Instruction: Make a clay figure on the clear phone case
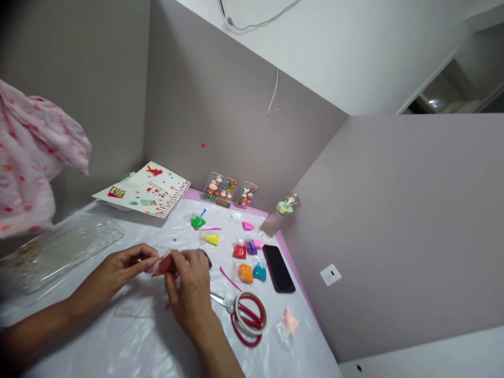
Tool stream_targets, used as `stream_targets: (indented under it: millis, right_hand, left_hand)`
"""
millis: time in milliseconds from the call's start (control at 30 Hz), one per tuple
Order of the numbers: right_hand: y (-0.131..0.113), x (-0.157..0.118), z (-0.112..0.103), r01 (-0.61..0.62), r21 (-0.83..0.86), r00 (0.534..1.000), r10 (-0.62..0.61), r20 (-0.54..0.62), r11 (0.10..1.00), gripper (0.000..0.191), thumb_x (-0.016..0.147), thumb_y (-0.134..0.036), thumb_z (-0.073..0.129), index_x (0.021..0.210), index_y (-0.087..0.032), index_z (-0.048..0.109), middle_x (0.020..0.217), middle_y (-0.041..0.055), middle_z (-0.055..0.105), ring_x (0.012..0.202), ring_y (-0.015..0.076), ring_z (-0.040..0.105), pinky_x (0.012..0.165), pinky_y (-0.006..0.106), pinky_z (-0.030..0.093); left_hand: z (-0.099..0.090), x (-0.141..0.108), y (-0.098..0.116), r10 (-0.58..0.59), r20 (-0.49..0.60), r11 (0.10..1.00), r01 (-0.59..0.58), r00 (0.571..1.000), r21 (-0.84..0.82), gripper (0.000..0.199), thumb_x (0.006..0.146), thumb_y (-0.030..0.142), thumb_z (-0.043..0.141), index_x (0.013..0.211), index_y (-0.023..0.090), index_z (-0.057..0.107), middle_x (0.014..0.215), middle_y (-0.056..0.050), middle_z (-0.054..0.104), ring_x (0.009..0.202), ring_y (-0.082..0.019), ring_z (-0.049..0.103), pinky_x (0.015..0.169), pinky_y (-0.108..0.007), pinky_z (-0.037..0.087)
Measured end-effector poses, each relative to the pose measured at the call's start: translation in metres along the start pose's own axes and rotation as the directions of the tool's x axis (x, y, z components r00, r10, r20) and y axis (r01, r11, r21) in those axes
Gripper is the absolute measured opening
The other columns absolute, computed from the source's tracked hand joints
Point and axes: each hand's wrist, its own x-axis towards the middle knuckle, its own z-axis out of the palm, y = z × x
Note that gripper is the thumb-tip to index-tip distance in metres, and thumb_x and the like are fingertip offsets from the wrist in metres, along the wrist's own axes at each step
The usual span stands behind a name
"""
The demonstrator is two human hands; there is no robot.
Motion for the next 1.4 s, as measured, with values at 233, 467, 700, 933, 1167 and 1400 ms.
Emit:
stream_targets:
  millis: [233, 467, 700, 933, 1167, 1400]
  right_hand:
    - [0.004, 0.002, 0.001, 0.126, -0.169, 0.978, -0.150, -0.143, 0.978, 0.042, 0.090, -0.001, 0.064, 0.126, -0.023, 0.067, 0.105, 0.0074, 0.071, 0.096, 0.0259, 0.062, 0.089, 0.042, 0.053]
    - [-0.003, -0.002, -0.007, 0.127, -0.020, 0.954, -0.128, -0.270, 0.992, 0.052, 0.100, -0.015, 0.064, 0.150, -0.022, 0.050, 0.138, 0.0161, 0.062, 0.129, 0.0290, 0.059, 0.109, 0.047, 0.052]
    - [-0.015, -0.003, -0.008, -0.002, 0.383, 0.975, 0.087, -0.205, 0.924, 0.004, 0.101, -0.025, 0.068, 0.098, -0.023, 0.065, 0.094, 0.0032, 0.069, 0.089, 0.0198, 0.066, 0.082, 0.031, 0.053]
    - [-0.016, -0.001, -0.009, -0.143, 0.505, 0.985, 0.173, -0.013, 0.851, 0.019, 0.100, -0.025, 0.065, 0.082, -0.022, 0.064, 0.084, 0.0006, 0.065, 0.081, 0.0173, 0.061, 0.076, 0.029, 0.045]
    - [-0.016, 0.001, -0.009, -0.184, 0.527, 0.978, 0.211, 0.010, 0.829, 0.017, 0.098, -0.022, 0.062, 0.081, -0.022, 0.064, 0.085, 0.0020, 0.066, 0.082, 0.0178, 0.062, 0.076, 0.029, 0.046]
    - [-0.020, 0.004, -0.007, -0.203, 0.587, 0.974, 0.225, 0.037, 0.783, 0.021, 0.096, -0.019, 0.063, 0.075, -0.022, 0.062, 0.083, 0.0013, 0.069, 0.080, 0.0170, 0.064, 0.074, 0.028, 0.049]
  left_hand:
    - [-0.002, 0.001, 0.000, -0.044, 0.066, 0.998, 0.047, 0.997, -0.039, 0.035, 0.086, 0.054, 0.073, 0.070, 0.023, 0.071, 0.072, 0.001, 0.065, 0.074, -0.020, 0.059, 0.073, -0.029, 0.046]
    - [-0.028, 0.010, 0.007, -0.085, -0.178, 0.981, 0.051, 0.980, -0.187, 0.034, 0.080, 0.059, 0.078, 0.077, 0.026, 0.070, 0.078, 0.003, 0.063, 0.078, -0.018, 0.059, 0.078, -0.028, 0.050]
    - [-0.007, -0.003, 0.012, -0.057, -0.092, 0.986, 0.042, 0.994, -0.160, 0.029, 0.075, 0.047, 0.085, 0.066, 0.024, 0.071, 0.071, 0.002, 0.066, 0.077, -0.019, 0.063, 0.076, -0.027, 0.050]
    - [0.007, -0.015, 0.004, 0.094, 0.070, 0.995, -0.097, 0.993, 0.037, 0.023, 0.082, 0.043, 0.079, 0.070, 0.025, 0.073, 0.074, 0.002, 0.067, 0.075, -0.019, 0.064, 0.074, -0.026, 0.050]
    - [0.005, -0.012, 0.002, 0.043, 0.083, 0.998, -0.046, 0.996, 0.034, 0.032, 0.095, 0.051, 0.068, 0.078, 0.025, 0.061, 0.078, 0.004, 0.064, 0.077, -0.017, 0.064, 0.073, -0.025, 0.051]
    - [0.006, -0.012, 0.000, 0.095, -0.022, 0.994, -0.094, 0.995, 0.053, 0.032, 0.096, 0.051, 0.065, 0.079, 0.025, 0.060, 0.080, 0.002, 0.066, 0.079, -0.019, 0.066, 0.075, -0.028, 0.054]
